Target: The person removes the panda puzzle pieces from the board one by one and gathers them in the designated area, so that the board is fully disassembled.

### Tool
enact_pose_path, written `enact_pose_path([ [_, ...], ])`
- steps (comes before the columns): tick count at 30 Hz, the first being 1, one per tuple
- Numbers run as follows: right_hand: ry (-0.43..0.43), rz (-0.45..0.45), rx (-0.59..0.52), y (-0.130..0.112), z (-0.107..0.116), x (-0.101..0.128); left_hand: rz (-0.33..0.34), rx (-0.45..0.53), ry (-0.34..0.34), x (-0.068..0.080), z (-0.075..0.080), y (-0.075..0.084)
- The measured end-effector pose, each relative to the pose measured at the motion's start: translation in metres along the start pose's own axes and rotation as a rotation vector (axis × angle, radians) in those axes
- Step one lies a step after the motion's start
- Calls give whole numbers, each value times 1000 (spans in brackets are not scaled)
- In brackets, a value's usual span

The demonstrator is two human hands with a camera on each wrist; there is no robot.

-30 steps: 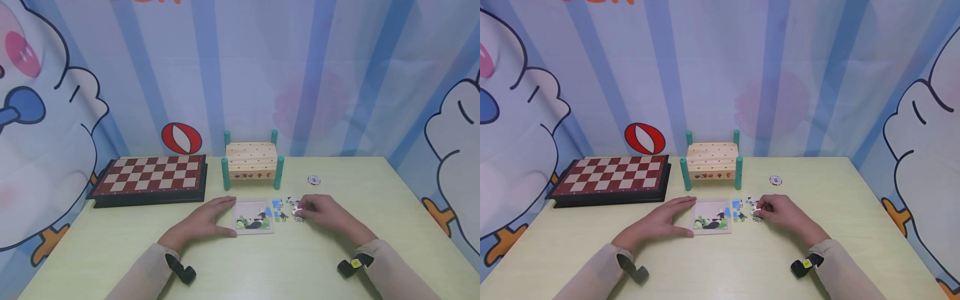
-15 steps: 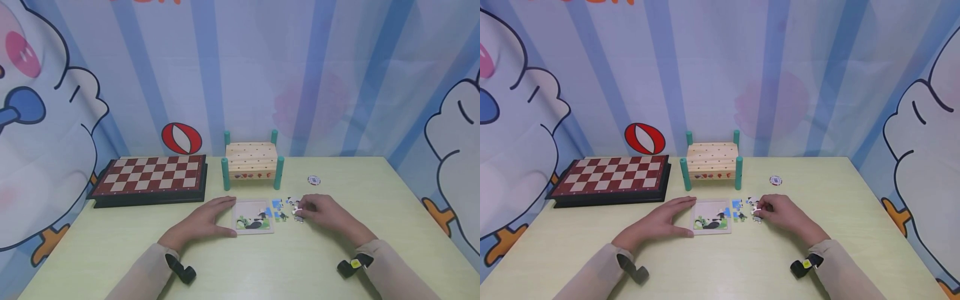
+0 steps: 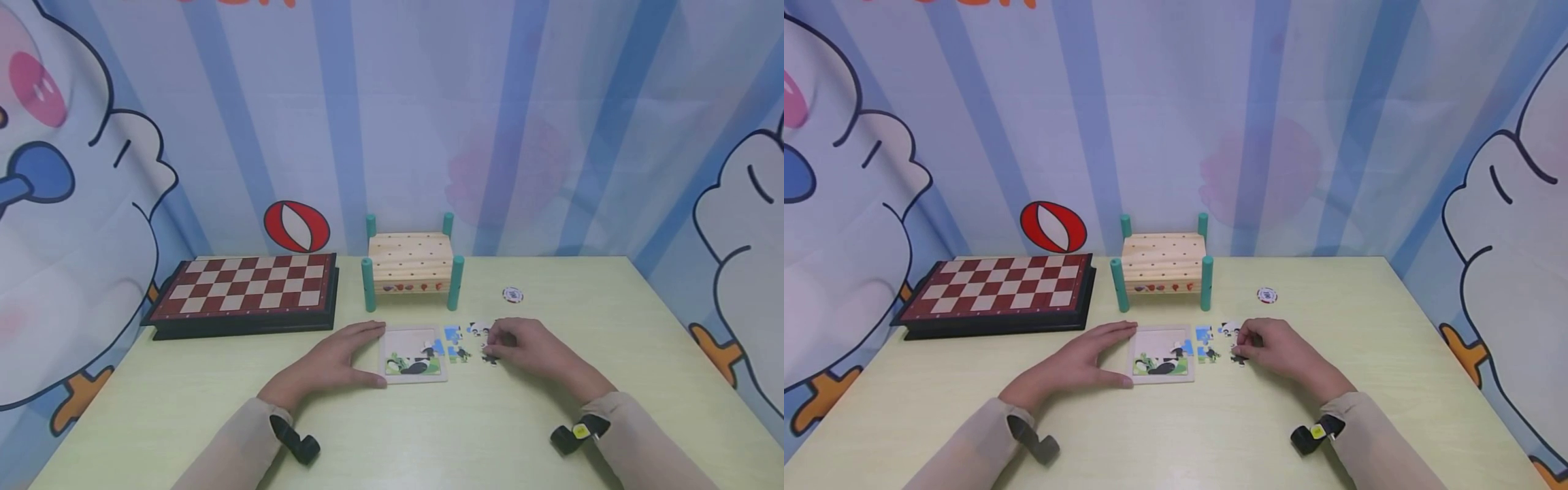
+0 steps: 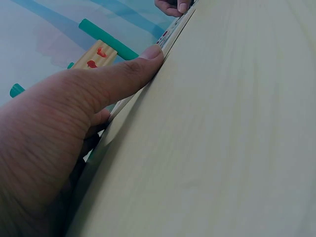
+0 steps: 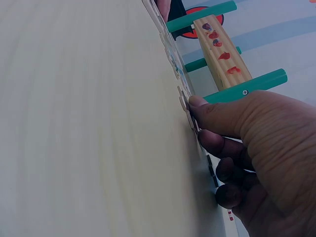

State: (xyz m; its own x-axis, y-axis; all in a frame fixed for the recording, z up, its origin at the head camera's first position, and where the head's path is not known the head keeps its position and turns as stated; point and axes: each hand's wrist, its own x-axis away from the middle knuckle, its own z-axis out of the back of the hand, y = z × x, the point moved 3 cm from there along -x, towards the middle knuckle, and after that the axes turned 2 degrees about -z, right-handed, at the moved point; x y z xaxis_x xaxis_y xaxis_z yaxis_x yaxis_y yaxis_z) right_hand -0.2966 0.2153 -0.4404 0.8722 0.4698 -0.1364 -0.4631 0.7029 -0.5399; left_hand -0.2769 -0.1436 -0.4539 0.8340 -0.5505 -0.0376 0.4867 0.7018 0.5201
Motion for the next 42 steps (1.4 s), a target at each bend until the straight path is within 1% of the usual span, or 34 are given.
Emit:
enact_pose_path([
  [7, 5, -13, 4, -1, 0, 0, 0, -5, -2, 1, 2, 1],
  [13, 11, -43, 2, 0, 0, -1, 8, -13, -8, 0, 1, -1],
  [16, 34, -52, -10, 2, 0, -1, 12, -16, -11, -1, 0, -2],
  [19, 77, -51, -27, 1, 2, -1, 7, -16, -11, -1, 1, -3],
  [24, 130, -33, -50, -3, 7, 0, 3, -15, -12, -1, 2, -2],
  [32, 160, 13, -57, -6, 9, 0, -7, -9, -6, -1, 1, -4],
  [38, 141, 66, -105, -16, 2, -3, 10, -10, -12, -2, -2, -5],
  [42, 120, 116, -117, -27, -7, -11, 12, -11, -8, 0, -3, -5],
])
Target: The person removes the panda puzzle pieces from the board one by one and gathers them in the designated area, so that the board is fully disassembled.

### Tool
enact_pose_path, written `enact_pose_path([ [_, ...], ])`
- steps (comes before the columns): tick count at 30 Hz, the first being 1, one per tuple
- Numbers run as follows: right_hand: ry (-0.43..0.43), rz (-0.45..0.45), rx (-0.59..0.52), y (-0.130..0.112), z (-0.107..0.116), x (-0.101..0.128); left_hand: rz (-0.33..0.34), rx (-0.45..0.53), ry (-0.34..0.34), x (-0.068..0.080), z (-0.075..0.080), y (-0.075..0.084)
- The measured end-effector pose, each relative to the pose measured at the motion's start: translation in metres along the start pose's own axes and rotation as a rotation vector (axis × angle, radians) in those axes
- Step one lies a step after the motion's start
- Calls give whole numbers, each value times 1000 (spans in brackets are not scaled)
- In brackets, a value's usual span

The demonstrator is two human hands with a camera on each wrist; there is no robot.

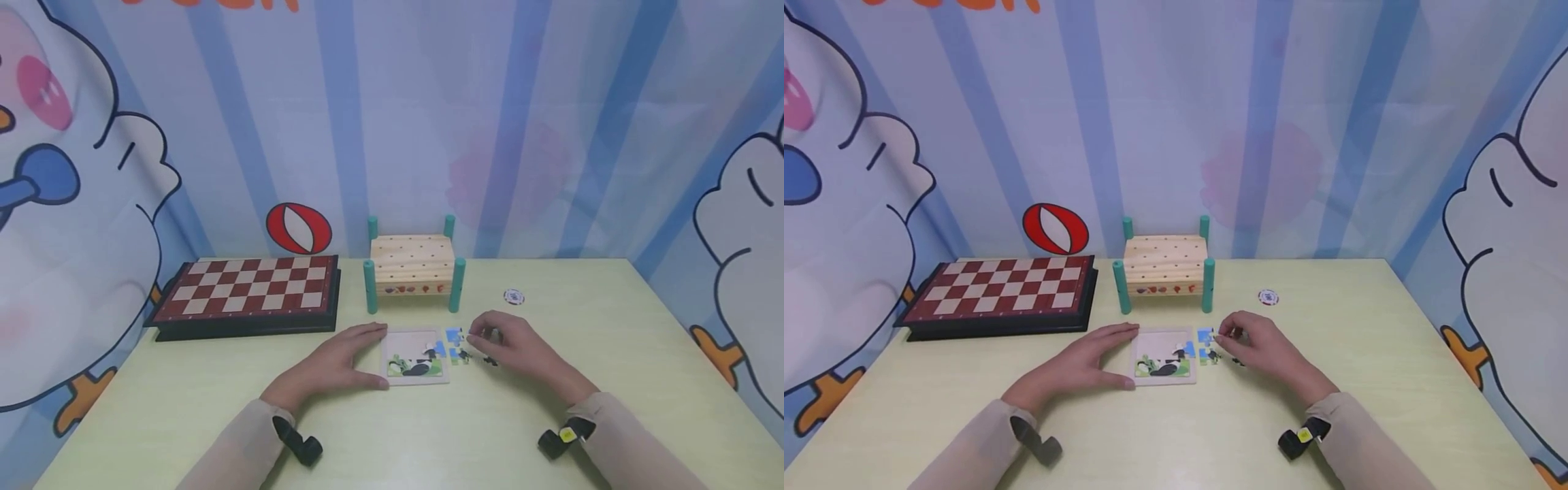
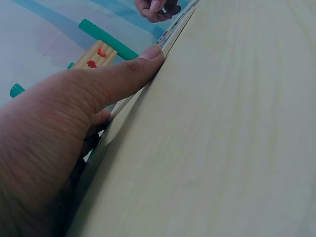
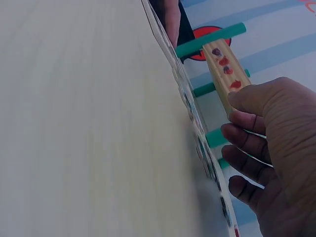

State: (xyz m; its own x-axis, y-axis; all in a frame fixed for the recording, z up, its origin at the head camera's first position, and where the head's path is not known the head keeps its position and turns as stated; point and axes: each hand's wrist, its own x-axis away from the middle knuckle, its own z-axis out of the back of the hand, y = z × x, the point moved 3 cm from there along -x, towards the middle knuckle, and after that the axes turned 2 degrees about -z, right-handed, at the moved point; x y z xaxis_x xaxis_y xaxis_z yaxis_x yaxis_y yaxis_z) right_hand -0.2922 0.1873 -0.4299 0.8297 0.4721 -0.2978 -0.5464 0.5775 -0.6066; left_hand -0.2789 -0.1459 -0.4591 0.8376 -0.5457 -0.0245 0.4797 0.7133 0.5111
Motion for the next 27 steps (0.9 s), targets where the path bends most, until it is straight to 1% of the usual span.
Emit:
enact_pose_path([
  [4, -32, 66, -18, -8, -13, -13, 2, 3, -3, 0, 1, 1],
  [6, -51, 92, -10, -12, -20, -21, 7, 9, -6, 0, 1, 2],
  [13, -115, 130, 32, -24, -36, -41, 12, 6, 6, 0, 1, 2],
  [17, -144, 124, 56, -23, -39, -43, 13, 4, 3, 0, 1, 1],
  [24, -166, 131, 52, -21, -40, -41, -3, 5, 6, 0, 2, 2],
  [27, -175, 131, 53, -21, -40, -41, 0, 9, 7, 1, 2, 3],
])
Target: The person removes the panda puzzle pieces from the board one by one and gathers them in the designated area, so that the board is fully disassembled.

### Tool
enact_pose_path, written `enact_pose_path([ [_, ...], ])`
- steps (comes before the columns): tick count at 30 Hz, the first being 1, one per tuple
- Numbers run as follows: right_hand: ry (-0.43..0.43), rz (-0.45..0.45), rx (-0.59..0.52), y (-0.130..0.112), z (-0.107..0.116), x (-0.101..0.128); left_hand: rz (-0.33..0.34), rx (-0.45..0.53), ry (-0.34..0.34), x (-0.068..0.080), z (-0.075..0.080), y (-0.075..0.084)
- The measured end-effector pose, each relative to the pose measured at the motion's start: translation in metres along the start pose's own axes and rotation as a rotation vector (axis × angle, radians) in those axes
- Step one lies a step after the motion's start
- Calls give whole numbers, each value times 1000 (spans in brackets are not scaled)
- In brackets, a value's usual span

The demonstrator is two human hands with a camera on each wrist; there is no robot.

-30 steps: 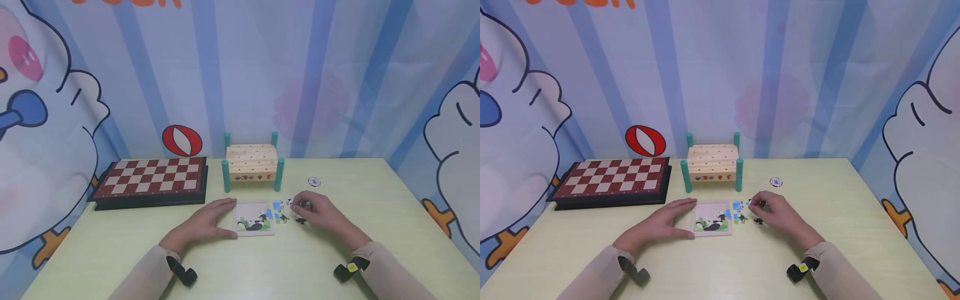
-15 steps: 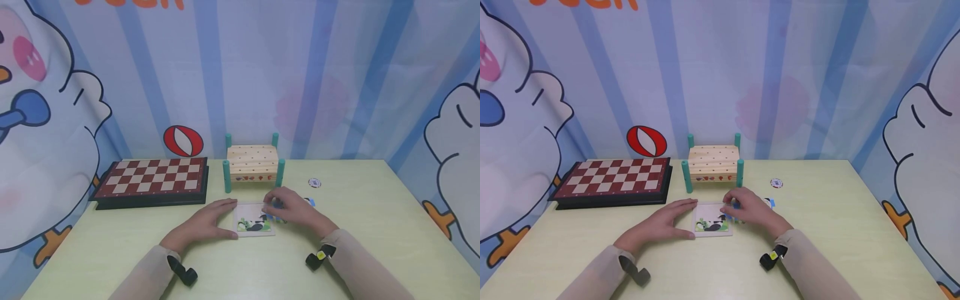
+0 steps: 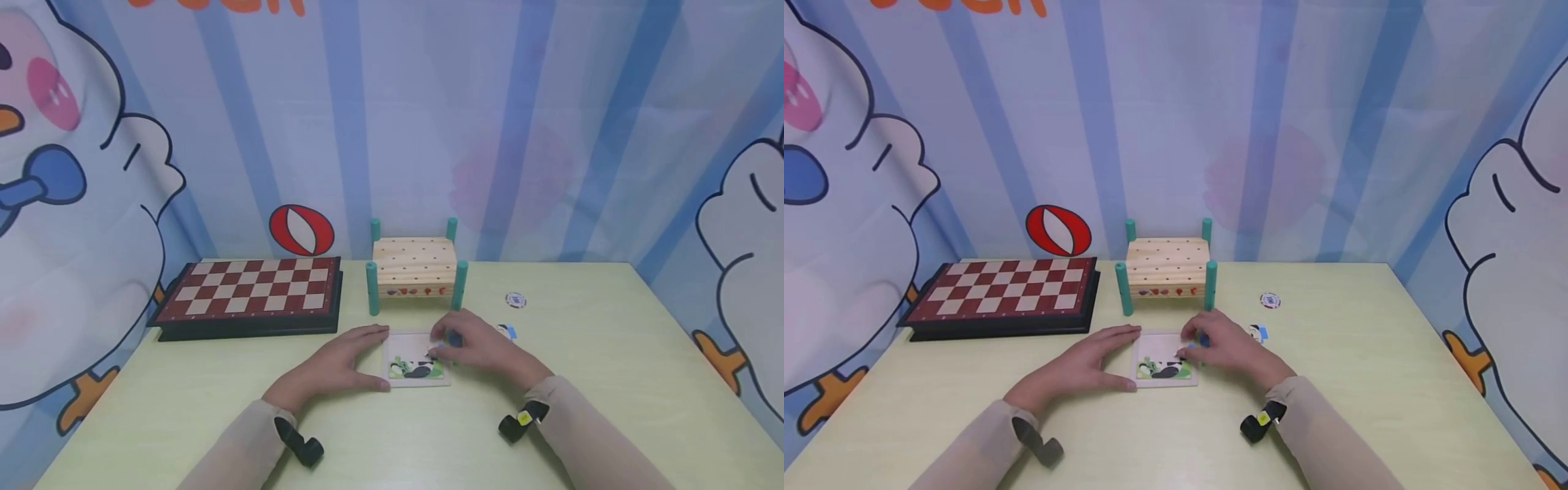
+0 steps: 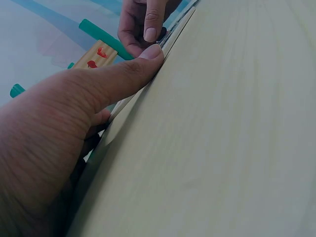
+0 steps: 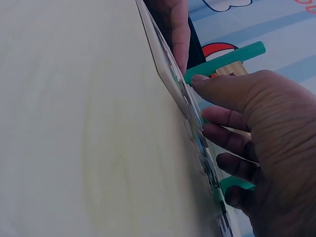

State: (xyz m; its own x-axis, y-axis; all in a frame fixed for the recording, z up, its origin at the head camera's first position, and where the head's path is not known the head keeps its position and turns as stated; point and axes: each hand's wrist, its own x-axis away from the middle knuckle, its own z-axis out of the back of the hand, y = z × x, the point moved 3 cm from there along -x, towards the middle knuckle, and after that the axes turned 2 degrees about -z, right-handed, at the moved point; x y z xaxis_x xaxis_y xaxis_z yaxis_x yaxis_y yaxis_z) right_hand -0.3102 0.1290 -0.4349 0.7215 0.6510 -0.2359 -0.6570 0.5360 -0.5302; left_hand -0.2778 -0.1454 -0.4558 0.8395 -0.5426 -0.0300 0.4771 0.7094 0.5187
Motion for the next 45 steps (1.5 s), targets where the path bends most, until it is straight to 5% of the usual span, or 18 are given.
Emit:
enact_pose_path([
  [45, -29, -146, 110, 0, -3, -2, 0, -9, -6, -1, -1, -1],
])
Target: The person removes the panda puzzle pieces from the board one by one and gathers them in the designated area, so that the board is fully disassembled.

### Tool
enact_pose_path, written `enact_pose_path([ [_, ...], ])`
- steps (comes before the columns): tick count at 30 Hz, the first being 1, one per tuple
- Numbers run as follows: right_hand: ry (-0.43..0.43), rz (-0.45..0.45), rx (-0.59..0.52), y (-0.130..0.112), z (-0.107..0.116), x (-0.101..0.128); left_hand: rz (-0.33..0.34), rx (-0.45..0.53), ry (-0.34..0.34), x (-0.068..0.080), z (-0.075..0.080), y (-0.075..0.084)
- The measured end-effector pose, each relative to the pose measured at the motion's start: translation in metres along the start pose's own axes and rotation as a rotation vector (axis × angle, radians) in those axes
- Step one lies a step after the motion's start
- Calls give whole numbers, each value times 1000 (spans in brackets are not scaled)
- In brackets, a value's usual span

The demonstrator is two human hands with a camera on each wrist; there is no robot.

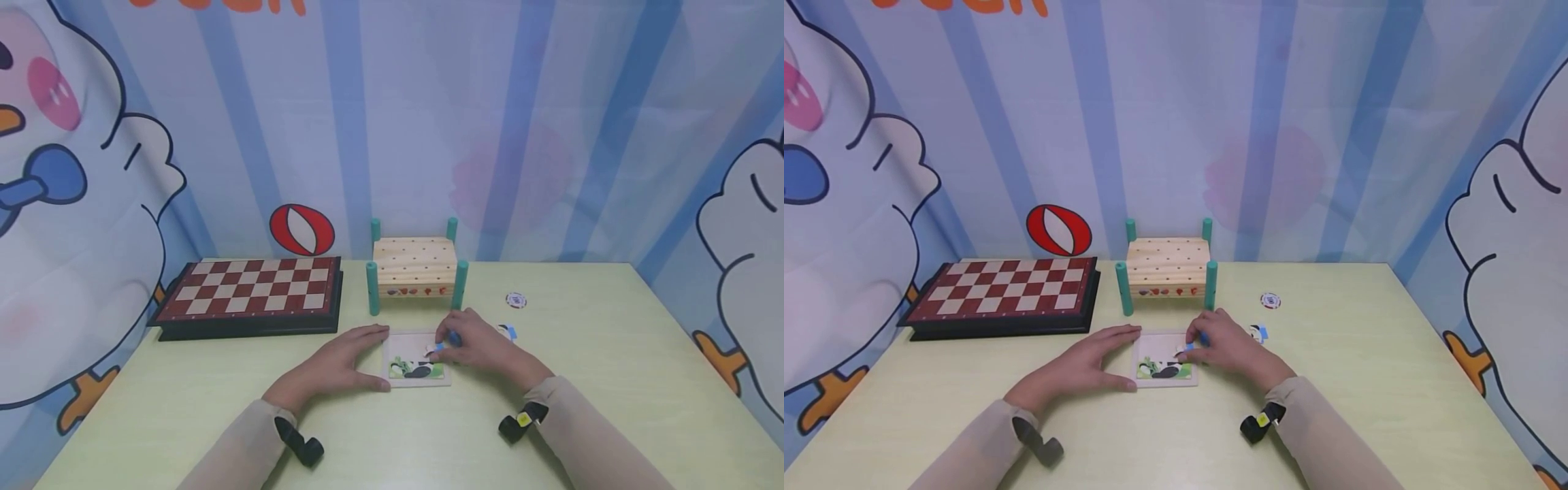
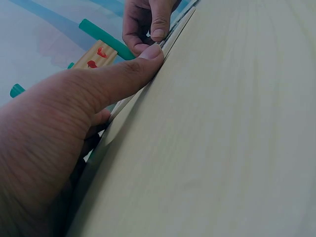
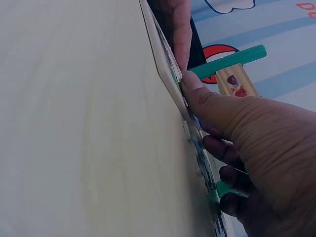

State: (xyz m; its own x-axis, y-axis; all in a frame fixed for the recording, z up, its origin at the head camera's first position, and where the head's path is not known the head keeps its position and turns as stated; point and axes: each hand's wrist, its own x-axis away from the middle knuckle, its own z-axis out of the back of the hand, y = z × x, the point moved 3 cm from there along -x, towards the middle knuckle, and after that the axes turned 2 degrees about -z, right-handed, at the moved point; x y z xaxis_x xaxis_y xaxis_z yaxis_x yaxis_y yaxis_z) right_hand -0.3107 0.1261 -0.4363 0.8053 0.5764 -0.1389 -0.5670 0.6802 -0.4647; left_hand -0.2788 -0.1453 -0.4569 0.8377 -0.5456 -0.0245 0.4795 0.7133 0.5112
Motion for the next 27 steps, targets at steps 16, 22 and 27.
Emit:
enact_pose_path([
  [16, -32, 21, -65, 1, 0, 0, 1, -8, 1, -1, -1, -1],
  [22, -44, 28, -123, -1, 0, 1, 2, -2, 3, -1, -1, -1],
  [27, -36, 42, -162, -3, 0, 1, 1, 1, 4, 0, -1, -1],
])
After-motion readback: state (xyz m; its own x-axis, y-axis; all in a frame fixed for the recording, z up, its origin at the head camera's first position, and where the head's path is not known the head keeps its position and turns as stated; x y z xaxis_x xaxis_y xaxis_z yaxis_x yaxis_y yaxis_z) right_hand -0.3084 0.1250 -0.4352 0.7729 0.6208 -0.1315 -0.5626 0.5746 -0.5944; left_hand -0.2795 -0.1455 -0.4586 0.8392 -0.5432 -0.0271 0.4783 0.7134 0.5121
